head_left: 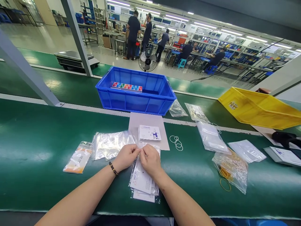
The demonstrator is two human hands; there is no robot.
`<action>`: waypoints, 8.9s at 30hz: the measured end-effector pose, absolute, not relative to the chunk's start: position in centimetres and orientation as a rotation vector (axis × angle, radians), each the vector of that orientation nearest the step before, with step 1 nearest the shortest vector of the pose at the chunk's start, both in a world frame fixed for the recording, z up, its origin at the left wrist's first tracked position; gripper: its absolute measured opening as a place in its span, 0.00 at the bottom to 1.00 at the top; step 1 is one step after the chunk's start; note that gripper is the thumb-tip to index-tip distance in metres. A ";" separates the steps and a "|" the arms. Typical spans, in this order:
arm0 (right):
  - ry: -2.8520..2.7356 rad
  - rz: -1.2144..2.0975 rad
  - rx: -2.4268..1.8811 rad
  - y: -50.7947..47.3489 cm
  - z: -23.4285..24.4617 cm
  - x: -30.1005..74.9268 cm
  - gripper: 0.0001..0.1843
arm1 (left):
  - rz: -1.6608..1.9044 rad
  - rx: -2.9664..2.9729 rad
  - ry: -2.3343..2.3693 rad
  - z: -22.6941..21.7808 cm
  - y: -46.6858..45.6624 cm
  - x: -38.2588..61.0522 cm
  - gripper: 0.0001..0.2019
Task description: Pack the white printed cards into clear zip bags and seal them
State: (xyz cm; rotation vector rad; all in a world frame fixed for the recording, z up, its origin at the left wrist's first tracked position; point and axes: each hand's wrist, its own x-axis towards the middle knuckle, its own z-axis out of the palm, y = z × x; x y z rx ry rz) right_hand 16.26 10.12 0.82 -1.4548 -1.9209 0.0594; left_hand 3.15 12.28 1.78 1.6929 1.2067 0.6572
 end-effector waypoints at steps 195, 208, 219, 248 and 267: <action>-2.032 0.950 -1.217 10.3 4.3 20.2 0.09 | 0.673 2.187 0.971 4.7 12.3 1.2 0.05; -1.599 0.524 -1.836 13.6 0.1 23.2 0.22 | 0.468 1.788 1.013 3.9 12.8 0.9 0.07; -0.729 0.755 -1.348 14.4 0.5 23.8 0.19 | 0.434 1.718 0.989 3.6 12.4 2.0 0.05; -1.480 1.502 -1.276 11.0 3.2 21.0 0.07 | 0.759 1.295 1.095 3.1 12.2 2.9 0.07; -1.865 1.109 -1.278 10.5 4.0 20.0 0.07 | 0.671 1.529 1.051 3.4 11.6 3.1 0.08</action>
